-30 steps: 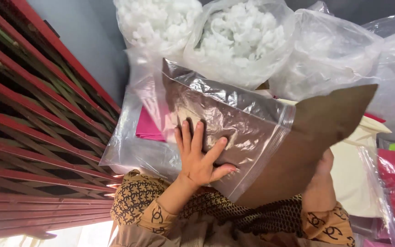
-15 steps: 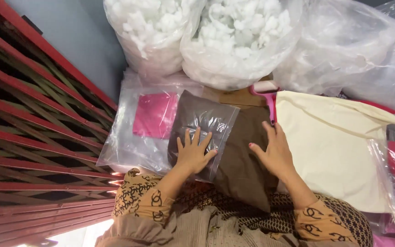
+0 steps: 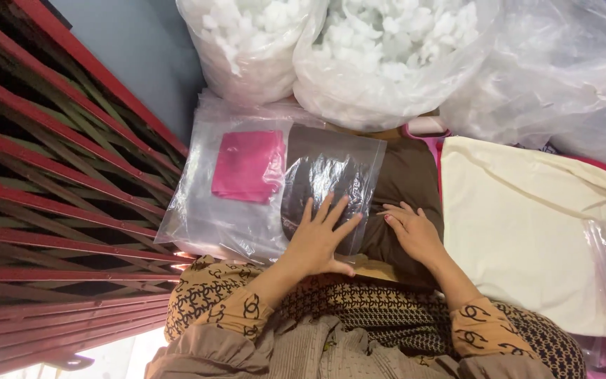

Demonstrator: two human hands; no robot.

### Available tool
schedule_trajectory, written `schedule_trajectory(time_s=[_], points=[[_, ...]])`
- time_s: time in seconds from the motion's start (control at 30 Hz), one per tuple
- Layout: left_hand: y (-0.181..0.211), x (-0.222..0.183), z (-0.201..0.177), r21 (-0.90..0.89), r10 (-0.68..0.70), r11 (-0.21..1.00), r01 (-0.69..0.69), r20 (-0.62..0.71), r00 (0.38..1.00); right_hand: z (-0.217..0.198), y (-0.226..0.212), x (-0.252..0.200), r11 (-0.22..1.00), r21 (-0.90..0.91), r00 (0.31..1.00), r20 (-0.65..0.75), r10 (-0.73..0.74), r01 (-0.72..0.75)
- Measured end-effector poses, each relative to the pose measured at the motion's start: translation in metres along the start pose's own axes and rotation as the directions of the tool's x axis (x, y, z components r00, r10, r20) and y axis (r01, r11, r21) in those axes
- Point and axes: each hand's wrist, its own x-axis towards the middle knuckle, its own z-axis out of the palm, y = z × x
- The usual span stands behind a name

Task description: The person places a brown cushion and a pink piece of fabric into a plastic bag, سپس presses the air out by hand and seals the bag.

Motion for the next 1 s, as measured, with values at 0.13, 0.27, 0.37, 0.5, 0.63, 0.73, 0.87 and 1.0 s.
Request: schedule_trajectory(time_s=[0.13,0.27,0.37,0.5,0.63,0.73,0.87,1.0], points=[[-0.027,0.010,0.074,0.173,-0.010,0.985,0.006,0.020,1.000,-0.009,-0.033,-0.033,0.988,-0.141,0.997,-0.049,-0.067,0.059],[-0.033,0.012,0.070,0.217,0.017,0.976,-0.018,0.005,1.000,0.011,-0.049,-0.052,0.702,-0.585,0.900,0.128,-0.416,0.407],[-0.031,0.011,0.064,0.194,0.012,0.981,-0.017,0.026,1.000,0.038,-0.025,-0.033,0.732,-0.592,0.927,0.070,-0.369,0.336],[-0.026,0.011,0.052,0.189,0.061,0.981,-0.038,-0.113,0.992,-0.016,-0.046,-0.027,0.976,0.217,0.956,-0.283,0.080,-0.017],[-0.034,0.030,0.071,0.418,0.275,0.907,0.050,-0.678,0.682,-0.046,-0.065,-0.042,0.629,0.778,0.826,-0.358,0.435,0.006],[-0.040,0.031,0.065,0.454,0.328,0.884,0.110,-0.771,0.546,-0.035,-0.065,-0.047,0.840,0.509,0.877,-0.473,0.089,0.190],[-0.062,0.027,0.085,0.401,0.160,0.913,0.077,-0.525,0.836,-0.032,-0.079,-0.044,0.822,-0.531,0.971,0.214,-0.107,0.207],[-0.040,0.012,0.049,0.215,-0.050,0.975,0.061,-0.057,0.997,-0.028,-0.054,-0.038,0.918,-0.319,0.957,-0.092,-0.276,0.234]])
